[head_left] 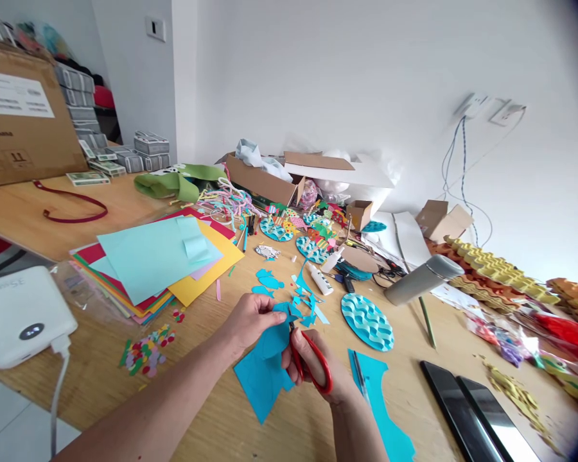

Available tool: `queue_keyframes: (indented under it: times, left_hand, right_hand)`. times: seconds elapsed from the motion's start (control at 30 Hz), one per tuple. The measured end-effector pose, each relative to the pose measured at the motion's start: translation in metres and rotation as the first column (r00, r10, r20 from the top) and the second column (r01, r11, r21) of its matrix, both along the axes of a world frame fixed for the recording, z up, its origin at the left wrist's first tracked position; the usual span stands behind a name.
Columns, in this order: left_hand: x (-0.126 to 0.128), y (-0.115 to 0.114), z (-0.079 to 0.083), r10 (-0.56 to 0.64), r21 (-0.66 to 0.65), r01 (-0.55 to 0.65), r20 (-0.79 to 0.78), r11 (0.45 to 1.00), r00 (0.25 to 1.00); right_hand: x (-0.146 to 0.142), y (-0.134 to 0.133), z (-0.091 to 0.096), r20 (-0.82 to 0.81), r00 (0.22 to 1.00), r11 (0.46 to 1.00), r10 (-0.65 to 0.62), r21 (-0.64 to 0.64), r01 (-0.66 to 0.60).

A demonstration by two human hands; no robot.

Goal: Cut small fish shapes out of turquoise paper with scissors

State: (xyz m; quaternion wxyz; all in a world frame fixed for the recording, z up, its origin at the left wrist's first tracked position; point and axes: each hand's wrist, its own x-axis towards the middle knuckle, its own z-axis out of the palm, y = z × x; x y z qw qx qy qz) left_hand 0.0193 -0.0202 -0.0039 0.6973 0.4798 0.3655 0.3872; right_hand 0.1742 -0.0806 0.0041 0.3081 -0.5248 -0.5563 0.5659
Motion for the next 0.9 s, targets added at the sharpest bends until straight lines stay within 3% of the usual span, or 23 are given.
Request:
queue_keyframes:
  times: [0.9]
  left_hand:
    - [0.0072,-0.0059,0.0019,0.127,-0.075,-0.124,0.034,0.989,0.991]
  right_hand:
    - [-0.0009,0.0015,-0.0021,0.035,0.999,0.999,-0.036,-0.019,0.037]
